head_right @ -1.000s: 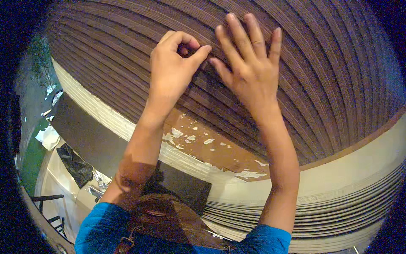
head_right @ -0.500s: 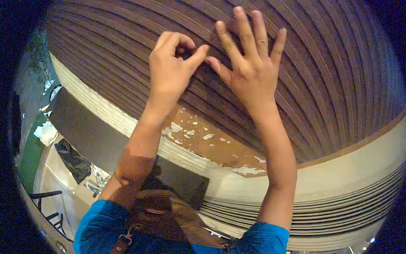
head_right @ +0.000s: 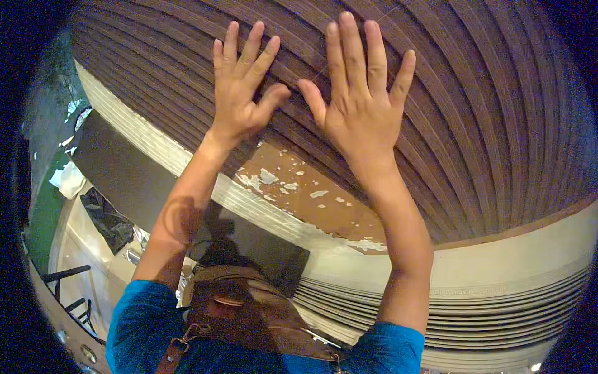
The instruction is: Installing wood-textured decorative wall panels using adhesive backing.
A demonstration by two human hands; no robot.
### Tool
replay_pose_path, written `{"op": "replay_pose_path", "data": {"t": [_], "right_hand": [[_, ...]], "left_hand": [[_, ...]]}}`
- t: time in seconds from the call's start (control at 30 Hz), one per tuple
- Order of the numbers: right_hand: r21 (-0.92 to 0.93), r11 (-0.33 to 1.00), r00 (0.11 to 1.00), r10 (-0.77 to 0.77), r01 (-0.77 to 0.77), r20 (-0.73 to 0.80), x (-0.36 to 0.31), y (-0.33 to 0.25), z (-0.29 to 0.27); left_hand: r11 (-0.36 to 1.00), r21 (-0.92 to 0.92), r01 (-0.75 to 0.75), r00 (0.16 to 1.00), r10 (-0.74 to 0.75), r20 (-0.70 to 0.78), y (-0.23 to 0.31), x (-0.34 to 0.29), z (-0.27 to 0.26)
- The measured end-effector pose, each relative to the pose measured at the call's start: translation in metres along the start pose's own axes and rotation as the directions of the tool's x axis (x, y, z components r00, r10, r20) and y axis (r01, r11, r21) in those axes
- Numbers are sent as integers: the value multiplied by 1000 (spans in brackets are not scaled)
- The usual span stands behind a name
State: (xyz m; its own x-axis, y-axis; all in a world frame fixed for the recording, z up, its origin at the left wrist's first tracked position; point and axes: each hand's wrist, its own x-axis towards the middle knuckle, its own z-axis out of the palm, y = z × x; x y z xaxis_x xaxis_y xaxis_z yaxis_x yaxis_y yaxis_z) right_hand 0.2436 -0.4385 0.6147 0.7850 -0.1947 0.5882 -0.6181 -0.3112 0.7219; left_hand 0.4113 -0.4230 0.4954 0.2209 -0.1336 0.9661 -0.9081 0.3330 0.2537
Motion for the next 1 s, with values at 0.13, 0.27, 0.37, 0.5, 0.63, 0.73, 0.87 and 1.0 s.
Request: {"op": "replay_pose_path", "data": {"t": [0.13,0.27,0.37,0.5,0.63,0.73,0.87,1.0], "right_hand": [[-16,999,999,43,-42,32,10,-12,-7],[-94,993,998,65,-67,-28,28,-9,-13],[-136,987,996,87,-91,-34,31,-4,-10],[-21,999,997,43,-45,-62,9,-10,4],[83,995,999,-45,46,-15,-31,-34,14],[104,989,992,-109,102,66,-58,-53,19],[136,986,988,-113,98,107,-70,-58,24],[249,953,977,-200,174,80,-74,-46,19]], "left_hand": [[997,-30,76,990,-72,123,12,-17,0],[998,42,52,982,-59,178,8,-26,1],[986,-28,163,970,-155,186,1,-38,-3],[963,-136,232,964,-209,162,-4,-62,-16],[944,-142,296,921,-243,306,-12,-74,-21],[959,-161,232,928,-169,332,-19,-73,-25],[950,-164,266,907,-189,377,-18,-70,-29],[925,-187,331,901,-251,354,-7,-70,-28]]}}
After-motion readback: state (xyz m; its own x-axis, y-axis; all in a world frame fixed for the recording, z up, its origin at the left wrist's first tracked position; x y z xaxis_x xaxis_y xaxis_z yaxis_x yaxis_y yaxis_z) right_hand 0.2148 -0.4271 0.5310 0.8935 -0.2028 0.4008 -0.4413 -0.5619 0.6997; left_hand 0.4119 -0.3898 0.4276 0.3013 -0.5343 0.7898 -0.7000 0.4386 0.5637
